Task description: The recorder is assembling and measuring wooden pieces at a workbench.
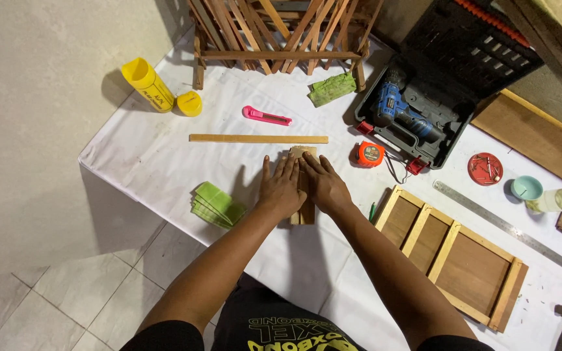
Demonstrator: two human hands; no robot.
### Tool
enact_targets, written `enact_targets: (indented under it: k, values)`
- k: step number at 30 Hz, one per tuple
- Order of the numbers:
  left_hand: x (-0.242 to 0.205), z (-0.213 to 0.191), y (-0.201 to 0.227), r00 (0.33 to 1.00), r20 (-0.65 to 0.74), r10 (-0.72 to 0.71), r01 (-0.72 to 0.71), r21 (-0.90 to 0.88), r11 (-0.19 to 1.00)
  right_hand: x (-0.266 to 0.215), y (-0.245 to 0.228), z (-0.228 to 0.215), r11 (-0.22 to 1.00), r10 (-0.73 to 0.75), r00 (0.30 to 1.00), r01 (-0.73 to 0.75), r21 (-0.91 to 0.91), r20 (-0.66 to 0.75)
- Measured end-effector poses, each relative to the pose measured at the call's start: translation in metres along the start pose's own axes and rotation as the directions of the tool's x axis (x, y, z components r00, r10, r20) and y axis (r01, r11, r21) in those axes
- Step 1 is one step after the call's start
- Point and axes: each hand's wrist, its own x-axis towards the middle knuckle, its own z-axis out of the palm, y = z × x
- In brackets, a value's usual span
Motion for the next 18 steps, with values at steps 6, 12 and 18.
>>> enact_targets:
  k: [6, 12, 18]
  values:
    - [-0.067, 0.025, 0.033, 0.999, -0.007, -0.051, 0.05, -0.066, 0.997, -0.069, -0.007, 0.017, 0.986, -0.087, 0.994, 0.095, 0.136, -0.063]
    - [-0.123, 0.054, 0.06, 0.997, -0.049, -0.051, 0.048, -0.058, 0.997, -0.127, -0.008, 0.048, 0.975, -0.177, 0.975, 0.192, 0.113, -0.135]
    - [-0.136, 0.054, 0.07, 0.998, -0.015, -0.063, 0.062, -0.04, 0.997, -0.14, -0.014, 0.039, 0.976, -0.176, 0.981, 0.184, 0.114, -0.076]
